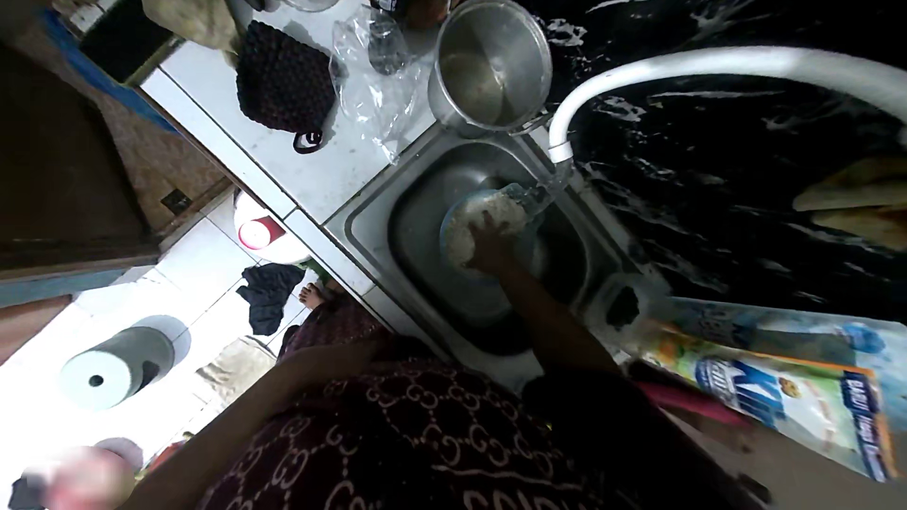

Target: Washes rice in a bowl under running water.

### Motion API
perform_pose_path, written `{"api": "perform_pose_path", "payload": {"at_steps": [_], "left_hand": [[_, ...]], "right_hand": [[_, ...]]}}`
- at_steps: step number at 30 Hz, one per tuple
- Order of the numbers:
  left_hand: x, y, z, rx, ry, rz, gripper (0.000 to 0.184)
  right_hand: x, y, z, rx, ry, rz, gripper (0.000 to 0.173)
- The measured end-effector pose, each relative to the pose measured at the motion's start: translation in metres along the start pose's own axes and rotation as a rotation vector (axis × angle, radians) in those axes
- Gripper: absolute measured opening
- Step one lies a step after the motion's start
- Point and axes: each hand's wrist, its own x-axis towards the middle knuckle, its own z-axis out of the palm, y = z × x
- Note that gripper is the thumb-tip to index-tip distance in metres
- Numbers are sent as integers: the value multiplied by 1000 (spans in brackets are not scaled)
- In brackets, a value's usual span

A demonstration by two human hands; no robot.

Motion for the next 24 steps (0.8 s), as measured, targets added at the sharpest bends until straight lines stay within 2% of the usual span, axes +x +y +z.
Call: {"api": "perform_pose_path", "payload": {"at_steps": [3,5,6,8,11,13,14,16,19,22,24], "left_hand": [[-10,13,-6,-30,-8,13,57],[-9,8,-10,-15,-1,-4,61],[-9,5,-12,0,14,-19,62],[-10,0,-16,40,70,-41,62],[-13,-10,-26,32,214,-39,61],[-15,-17,-33,12,277,-75,59],[-16,-19,-36,-6,285,-99,57],[-19,-19,-48,-64,283,-136,53],[-36,-5,-60,-167,330,-170,48],[-48,1,-70,-155,522,-120,48],[-46,4,-71,-70,729,-125,46]], "right_hand": [[14,-5,7,90,173,110,73],[25,-8,-7,258,239,219,59],[30,-8,-18,399,241,254,58],[31,-3,-35,558,98,248,63],[17,-5,-32,154,-88,28,75],[9,-9,-10,16,-123,-13,98],[8,-8,-1,17,-98,6,102],[13,-6,9,82,52,55,93],[23,2,10,267,234,100,64],[18,6,-25,551,189,157,61],[11,2,-51,547,183,188,64]]}}
